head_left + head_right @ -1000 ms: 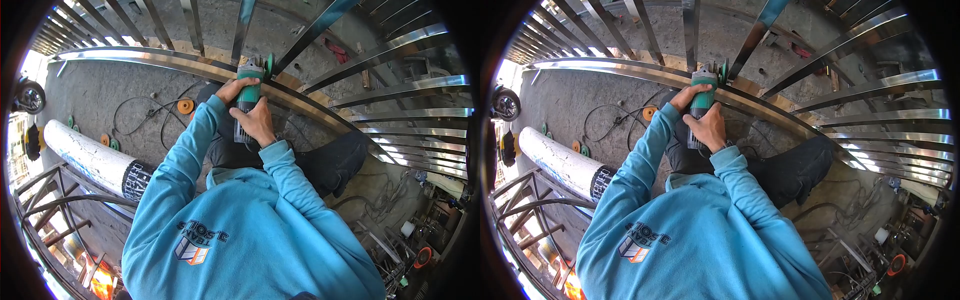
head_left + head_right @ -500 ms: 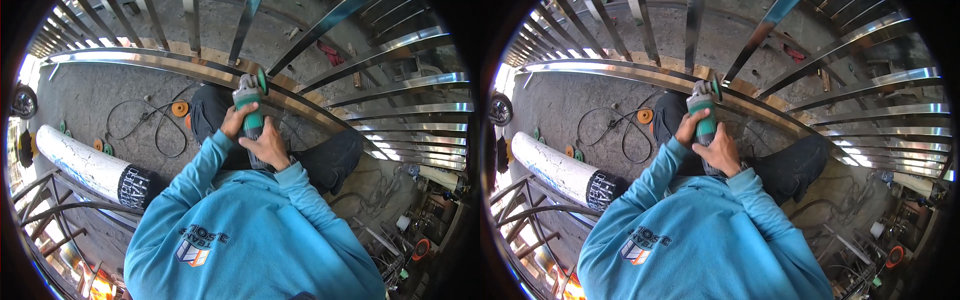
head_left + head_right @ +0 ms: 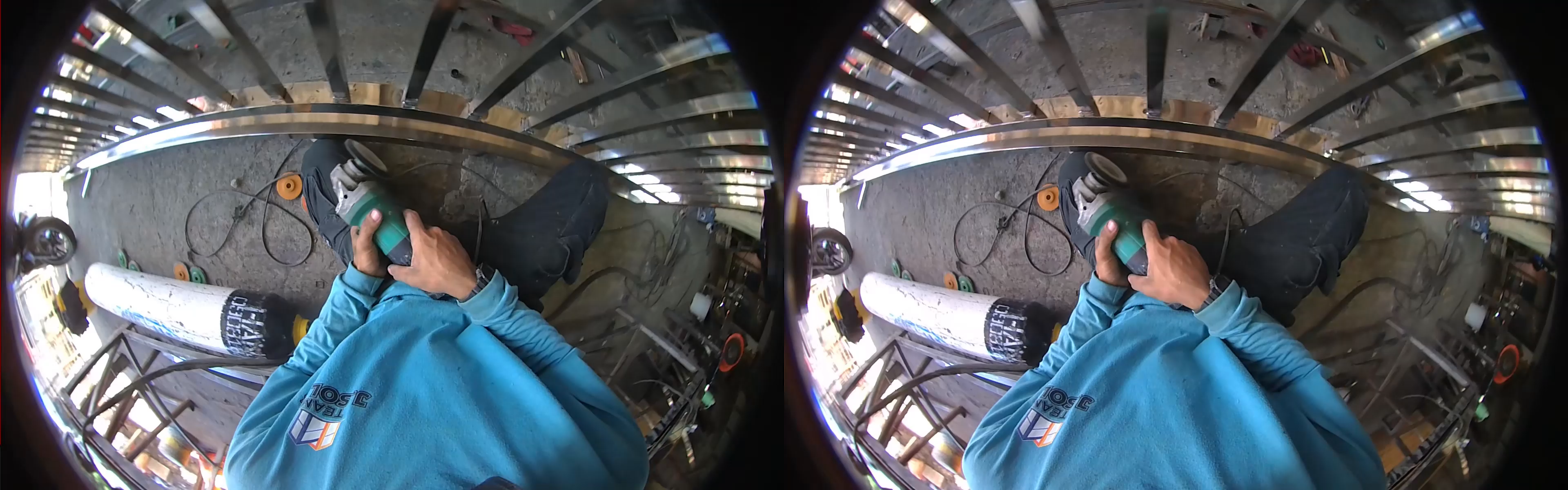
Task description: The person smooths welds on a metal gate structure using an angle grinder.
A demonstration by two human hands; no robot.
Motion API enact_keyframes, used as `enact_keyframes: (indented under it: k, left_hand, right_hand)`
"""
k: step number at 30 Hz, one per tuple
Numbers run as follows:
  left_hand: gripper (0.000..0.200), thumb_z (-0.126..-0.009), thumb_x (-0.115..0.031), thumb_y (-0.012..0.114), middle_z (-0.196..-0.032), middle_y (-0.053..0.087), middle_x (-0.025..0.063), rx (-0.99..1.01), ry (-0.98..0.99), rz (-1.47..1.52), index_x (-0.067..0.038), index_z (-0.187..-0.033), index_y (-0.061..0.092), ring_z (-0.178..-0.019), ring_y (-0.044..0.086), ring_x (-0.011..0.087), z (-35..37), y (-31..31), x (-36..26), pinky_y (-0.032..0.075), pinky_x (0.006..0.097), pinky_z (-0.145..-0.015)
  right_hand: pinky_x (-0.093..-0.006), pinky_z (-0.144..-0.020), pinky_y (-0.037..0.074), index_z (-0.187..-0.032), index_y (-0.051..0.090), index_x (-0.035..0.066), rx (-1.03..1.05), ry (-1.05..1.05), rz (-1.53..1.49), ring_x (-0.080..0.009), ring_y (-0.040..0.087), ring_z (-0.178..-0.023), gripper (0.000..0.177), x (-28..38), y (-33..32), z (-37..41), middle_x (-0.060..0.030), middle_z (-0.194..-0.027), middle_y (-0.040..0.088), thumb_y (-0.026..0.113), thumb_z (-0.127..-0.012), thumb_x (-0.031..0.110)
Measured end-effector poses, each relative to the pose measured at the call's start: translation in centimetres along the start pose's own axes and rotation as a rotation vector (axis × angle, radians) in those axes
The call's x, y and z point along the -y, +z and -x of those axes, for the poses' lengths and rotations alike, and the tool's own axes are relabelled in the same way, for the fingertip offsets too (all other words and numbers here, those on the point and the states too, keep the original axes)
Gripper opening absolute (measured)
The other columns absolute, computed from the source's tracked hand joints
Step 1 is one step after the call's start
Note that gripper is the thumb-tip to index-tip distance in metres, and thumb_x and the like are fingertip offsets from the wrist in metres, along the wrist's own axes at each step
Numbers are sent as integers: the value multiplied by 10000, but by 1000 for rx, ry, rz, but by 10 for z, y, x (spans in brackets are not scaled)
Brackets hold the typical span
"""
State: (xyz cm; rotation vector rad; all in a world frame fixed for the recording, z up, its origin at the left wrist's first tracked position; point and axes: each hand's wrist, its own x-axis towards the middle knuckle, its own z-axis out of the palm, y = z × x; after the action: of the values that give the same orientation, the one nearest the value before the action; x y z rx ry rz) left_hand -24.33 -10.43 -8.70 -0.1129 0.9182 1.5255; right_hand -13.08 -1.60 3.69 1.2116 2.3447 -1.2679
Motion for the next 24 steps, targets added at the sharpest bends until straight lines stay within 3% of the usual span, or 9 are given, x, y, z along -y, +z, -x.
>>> enact_keyframes:
  k: [2,5,6,9,10,17,19,24]
  left_hand:
    - [577,-906,-480,642,-1097,652,153,38,49,64,-30,-1251,536,-1000,656,274,-6,-6,0,546,425,-929]
    - [580,-906,-488,642,-1087,653,137,0,180,32,-48,-1267,531,-987,658,263,7,2,-12,550,411,-912]
    - [496,-906,-444,640,-1014,666,115,-42,205,67,-22,-1161,580,-901,670,228,13,10,-17,566,377,-830]
    - [494,-907,-448,639,-1007,662,108,-73,261,56,-31,-1163,572,-902,669,224,22,7,-23,565,378,-832]
    - [588,-910,-518,629,-1058,665,109,-43,240,16,-66,-1275,534,-958,663,242,26,4,-27,557,391,-879]
    - [580,-918,-510,615,-1113,674,135,-91,333,-123,-48,-1263,554,-1017,665,261,35,-19,-31,551,415,-926]
    - [494,-914,-437,636,-1033,660,115,-184,427,-93,-16,-1167,590,-920,662,214,34,-9,-32,554,357,-828]
    - [501,-917,-444,628,-1047,660,115,-115,390,-108,-22,-1185,590,-936,658,219,38,6,-47,545,364,-851]
  right_hand:
    - [-529,-758,577,-1368,344,-85,52,-8,20,-481,695,-857,865,5,-3,-6,-341,-958,671,805,-739,290]
    - [-524,-756,586,-1371,345,-77,41,-73,-22,-479,698,-859,846,6,5,-6,-348,-1005,660,796,-746,274]
    - [-518,-754,593,-1376,347,-68,69,-59,-19,-478,699,-858,843,8,5,-7,-353,-1048,648,794,-750,275]
    - [-509,-743,600,-1380,350,-62,34,-150,-28,-471,703,-852,840,9,11,-6,-352,-1053,645,794,-746,266]
    - [-509,-743,600,-1380,350,-62,30,-154,-41,-471,703,-852,840,9,12,-5,-352,-1053,645,794,-746,266]
    - [-463,-705,606,-1404,349,-68,-12,-265,-39,-418,708,-816,849,13,14,0,-295,-1053,606,785,-739,229]
    - [-448,-711,606,-1417,344,-76,-26,-281,-22,-402,706,-828,858,15,12,2,-283,-1076,590,778,-743,231]
    - [-433,-685,607,-1424,355,-32,-112,-334,20,-386,692,-877,832,15,10,3,-251,-1128,553,784,-750,198]
